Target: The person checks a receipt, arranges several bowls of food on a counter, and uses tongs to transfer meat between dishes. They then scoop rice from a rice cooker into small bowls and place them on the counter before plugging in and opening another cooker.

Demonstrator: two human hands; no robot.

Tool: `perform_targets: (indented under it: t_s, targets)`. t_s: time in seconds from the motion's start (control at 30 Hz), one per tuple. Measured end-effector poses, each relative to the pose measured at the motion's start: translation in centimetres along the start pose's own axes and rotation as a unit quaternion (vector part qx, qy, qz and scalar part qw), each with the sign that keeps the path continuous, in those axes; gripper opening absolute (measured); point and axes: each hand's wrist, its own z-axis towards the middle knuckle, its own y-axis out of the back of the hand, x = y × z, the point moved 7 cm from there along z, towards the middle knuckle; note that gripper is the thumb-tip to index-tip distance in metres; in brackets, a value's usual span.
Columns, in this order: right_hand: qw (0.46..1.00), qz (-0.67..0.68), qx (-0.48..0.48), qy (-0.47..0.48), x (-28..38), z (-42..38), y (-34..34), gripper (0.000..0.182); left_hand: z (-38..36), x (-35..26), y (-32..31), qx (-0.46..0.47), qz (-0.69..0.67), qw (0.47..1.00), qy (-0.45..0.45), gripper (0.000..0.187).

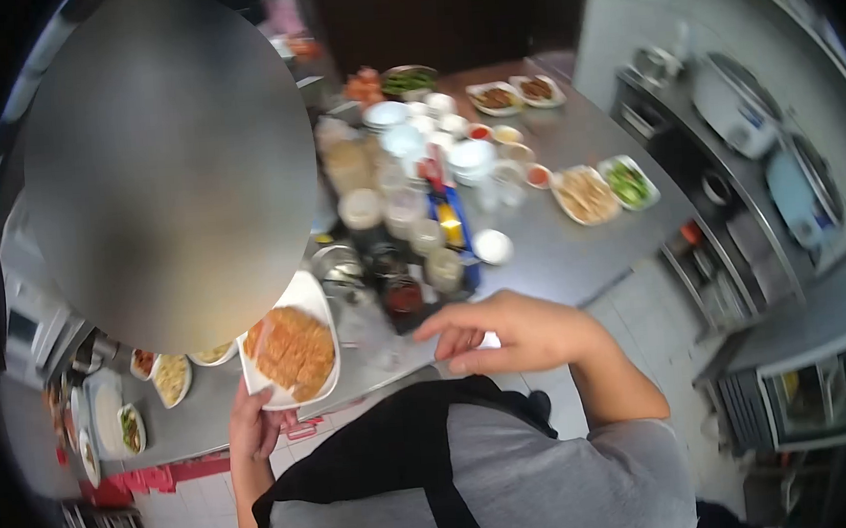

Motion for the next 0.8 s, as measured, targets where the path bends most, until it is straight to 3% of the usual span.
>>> perform_targets:
  t_s: [0.07, 0.17, 0.27, 0.37, 0.47, 0.57, 0.67, 0.77, 0.8]
  targets:
    - [0.997, 0.026, -0.063, -0.027, -1.8, -5.5, 2.7, 0.041, 3.0, 2.8, -7.0, 0.068, 0.015, 0.997, 0.026, 0.053]
    - [0.964, 0.167, -0.200, -0.054, -7.8, -15.0, 7.3, 0.038, 6.3, 8.8, -17.0, 0.135, 0.019, 0.987, 0.090, 0.052]
    - [0.903, 0.207, -0.337, -0.170, -16.6, -25.9, 12.0, 0.033, 9.1, 17.1, -24.8, 0.186, 0.002, 0.973, 0.134, 0.052]
    - [0.819, 0.274, -0.460, -0.207, -26.1, -34.4, 14.4, 0.029, 11.0, 25.0, -30.2, 0.187, 0.010, 0.966, 0.178, 0.053]
    - [0.781, 0.326, -0.466, -0.259, -31.9, -36.6, 14.7, 0.030, 12.8, 30.7, -35.0, 0.175, 0.011, 0.965, 0.194, 0.057]
    - [0.769, 0.323, -0.499, -0.235, -37.8, -35.9, 18.6, 0.029, 14.9, 35.0, -38.9, 0.176, -0.006, 0.961, 0.214, 0.063]
    - [0.718, 0.355, -0.557, -0.219, -42.4, -34.1, 24.9, 0.038, 17.4, 37.9, -42.1, 0.158, -0.023, 0.968, 0.195, 0.062]
    - [0.631, 0.447, -0.598, -0.211, -45.8, -32.2, 29.6, 0.045, 19.3, 39.1, -45.8, 0.183, -0.064, 0.954, 0.230, 0.067]
    - [0.638, 0.424, -0.609, -0.206, -46.0, -31.8, 30.8, 0.045, 19.9, 39.6, -46.6, 0.189, -0.072, 0.949, 0.241, 0.068]
